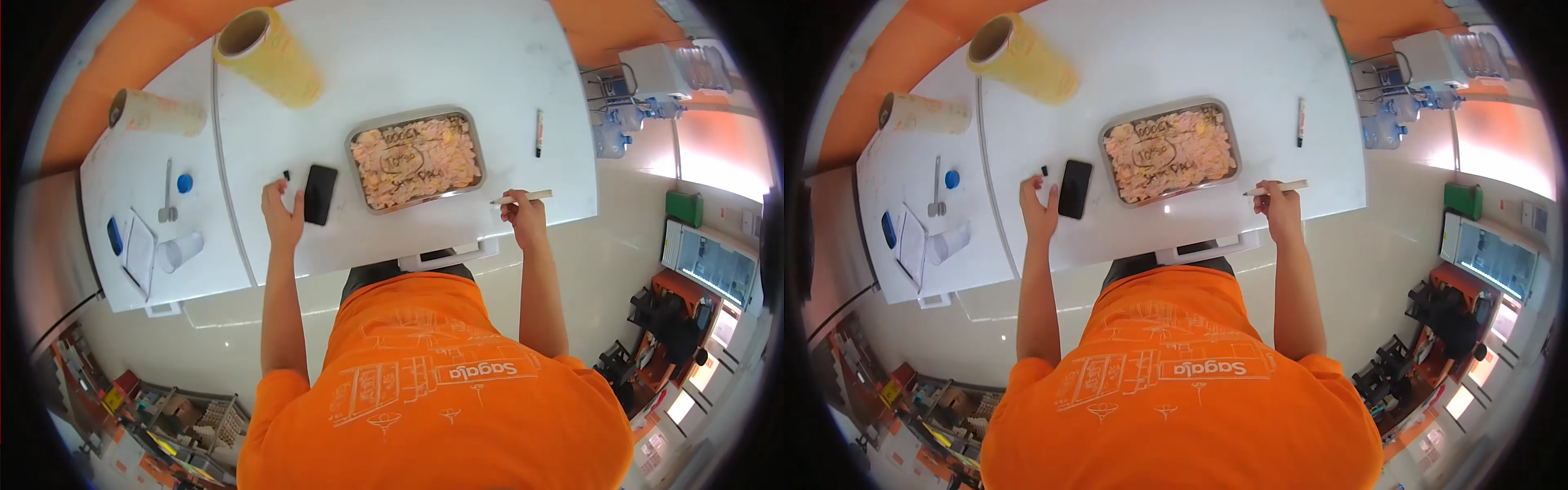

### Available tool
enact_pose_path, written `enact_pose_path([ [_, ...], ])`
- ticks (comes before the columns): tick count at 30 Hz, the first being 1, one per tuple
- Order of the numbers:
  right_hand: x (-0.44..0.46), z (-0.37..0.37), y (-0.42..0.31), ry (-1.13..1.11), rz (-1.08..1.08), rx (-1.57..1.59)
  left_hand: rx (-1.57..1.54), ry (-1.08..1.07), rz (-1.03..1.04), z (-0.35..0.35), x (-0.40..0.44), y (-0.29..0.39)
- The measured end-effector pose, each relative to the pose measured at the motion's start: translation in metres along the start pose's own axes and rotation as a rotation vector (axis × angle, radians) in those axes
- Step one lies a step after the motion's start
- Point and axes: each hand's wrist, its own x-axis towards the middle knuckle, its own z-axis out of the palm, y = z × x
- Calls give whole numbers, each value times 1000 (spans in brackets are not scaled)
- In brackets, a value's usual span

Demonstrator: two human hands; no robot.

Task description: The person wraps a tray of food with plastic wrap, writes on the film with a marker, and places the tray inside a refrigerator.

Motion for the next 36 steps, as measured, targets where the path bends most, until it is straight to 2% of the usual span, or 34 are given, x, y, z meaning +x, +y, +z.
enact_pose_path([
  [2,1,-8,-5,24,-34,-147,-87,5,0,4,-16,29],
  [6,27,-31,4,-59,-160,-466,-153,-156,-31,-2,-37,93],
  [7,30,-46,1,-67,-181,-489,-95,-67,-118,6,-33,95],
  [8,26,-53,-4,-68,-230,-527,-38,25,-202,13,-28,85],
  [10,19,-67,-12,-55,-218,-517,132,240,-224,25,-12,53],
  [11,13,-72,-18,-58,-186,-531,174,254,-350,27,-3,44],
  [14,22,-72,-28,-142,-196,-568,403,198,-576,27,21,17],
  [18,34,-69,-46,-205,-224,-565,306,29,-513,38,18,-44],
  [19,36,-70,-51,-215,-243,-560,377,95,-529,40,16,-29],
  [22,42,-78,-59,-278,-294,-506,414,102,-544,33,14,6],
  [23,40,-82,-62,-308,-294,-487,390,169,-495,32,11,21],
  [26,24,-77,-77,-435,-296,-344,-178,249,-566,29,14,129],
  [28,12,-63,-85,-570,-283,-135,-447,144,-486,49,-7,164],
  [30,3,-51,-88,-674,-286,-53,-652,3,-494,64,-25,235],
  [32,-9,-42,-91,-752,-289,36,-702,-112,-421,81,-43,274],
  [36,-27,-33,-98,-862,-256,200,-862,-142,-376,83,-49,333],
])
